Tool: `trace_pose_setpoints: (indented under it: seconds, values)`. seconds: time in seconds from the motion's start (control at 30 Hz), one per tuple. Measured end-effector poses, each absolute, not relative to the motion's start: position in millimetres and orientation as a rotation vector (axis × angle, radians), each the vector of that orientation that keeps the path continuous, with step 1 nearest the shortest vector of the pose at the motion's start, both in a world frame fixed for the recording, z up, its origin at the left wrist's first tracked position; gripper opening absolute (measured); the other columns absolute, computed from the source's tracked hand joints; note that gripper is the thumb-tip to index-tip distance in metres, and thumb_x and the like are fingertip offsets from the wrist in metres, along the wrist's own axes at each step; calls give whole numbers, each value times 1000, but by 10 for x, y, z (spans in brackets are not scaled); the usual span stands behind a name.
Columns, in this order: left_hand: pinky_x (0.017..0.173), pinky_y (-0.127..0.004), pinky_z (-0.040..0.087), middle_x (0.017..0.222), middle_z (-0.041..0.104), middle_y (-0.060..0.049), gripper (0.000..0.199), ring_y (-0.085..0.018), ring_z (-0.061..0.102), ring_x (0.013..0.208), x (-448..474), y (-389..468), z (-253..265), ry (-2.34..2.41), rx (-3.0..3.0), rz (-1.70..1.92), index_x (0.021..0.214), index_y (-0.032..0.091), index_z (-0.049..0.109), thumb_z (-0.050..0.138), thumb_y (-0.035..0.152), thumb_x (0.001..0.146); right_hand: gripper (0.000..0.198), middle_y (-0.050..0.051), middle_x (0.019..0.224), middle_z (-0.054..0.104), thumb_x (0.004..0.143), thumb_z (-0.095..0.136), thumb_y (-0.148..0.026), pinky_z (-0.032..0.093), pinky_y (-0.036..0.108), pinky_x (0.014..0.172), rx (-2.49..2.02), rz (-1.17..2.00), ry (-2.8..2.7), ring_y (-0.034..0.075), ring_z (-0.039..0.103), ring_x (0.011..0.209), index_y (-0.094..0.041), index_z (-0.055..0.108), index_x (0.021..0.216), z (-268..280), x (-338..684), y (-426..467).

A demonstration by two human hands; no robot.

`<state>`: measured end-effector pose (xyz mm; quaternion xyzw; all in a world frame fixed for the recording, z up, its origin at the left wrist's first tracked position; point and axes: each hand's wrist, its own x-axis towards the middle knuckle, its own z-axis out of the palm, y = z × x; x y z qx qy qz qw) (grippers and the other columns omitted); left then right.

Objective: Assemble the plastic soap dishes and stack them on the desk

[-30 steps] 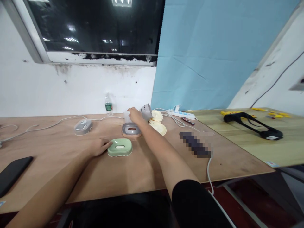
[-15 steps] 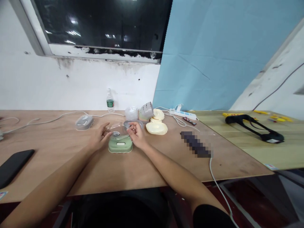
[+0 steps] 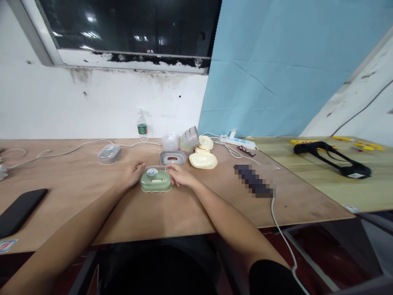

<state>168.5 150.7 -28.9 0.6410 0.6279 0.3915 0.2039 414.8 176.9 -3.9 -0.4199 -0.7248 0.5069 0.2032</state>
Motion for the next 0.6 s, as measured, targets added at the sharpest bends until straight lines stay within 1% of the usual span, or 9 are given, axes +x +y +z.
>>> trace_pose_setpoints:
  seconds: [0.07, 0.13, 0.23, 0.37, 0.47, 0.6]
  values:
    - [78, -34, 48, 96, 71, -8, 51, -25, 65, 89, 1688, 1519, -297, 1746, 1791, 1060, 103, 16, 65, 38, 57, 89, 31, -8, 45, 53, 91, 40, -29, 26, 16, 31, -1206, 1427, -2013, 7, 38, 30, -18, 51, 118, -48, 4144, 1778]
    - [77, -34, 47, 92, 71, -7, 50, -24, 65, 87, 1698, 1509, -293, 1737, 1808, 1031, 99, 17, 66, 38, 58, 89, 28, -9, 44, 52, 91, 40, -27, 26, 16, 30, -1234, 1438, -2011, 7, 37, 29, -18, 52, 115, -48, 4144, 1783]
    - [71, -32, 46, 83, 70, -6, 50, -23, 65, 80, 1717, 1481, -274, 1730, 1824, 1017, 91, 18, 65, 36, 58, 90, 30, -9, 44, 54, 91, 39, -25, 28, 15, 29, -1254, 1493, -2016, 8, 40, 28, -18, 49, 118, -46, 4161, 1799]
    - [65, -31, 44, 72, 66, -3, 53, -22, 63, 72, 1735, 1459, -247, 1732, 1848, 1006, 78, 18, 62, 33, 59, 90, 34, -7, 49, 61, 93, 41, -26, 31, 13, 30, -1233, 1632, -2045, 8, 49, 31, -20, 43, 126, -53, 4217, 1845]
    - [65, -31, 43, 71, 66, -3, 54, -21, 62, 71, 1735, 1458, -244, 1720, 1854, 995, 76, 18, 62, 32, 60, 90, 33, -4, 56, 66, 94, 42, -31, 35, 14, 31, -1197, 1734, -2062, 9, 54, 34, -21, 42, 125, -71, 4258, 1884]
    - [64, -31, 44, 70, 66, -3, 59, -21, 61, 69, 1696, 1440, -233, 1672, 1842, 960, 76, 18, 64, 27, 62, 91, 29, -1, 59, 68, 95, 44, -35, 40, 14, 32, -1170, 1789, -2063, 10, 58, 38, -20, 45, 120, -86, 4276, 1910]
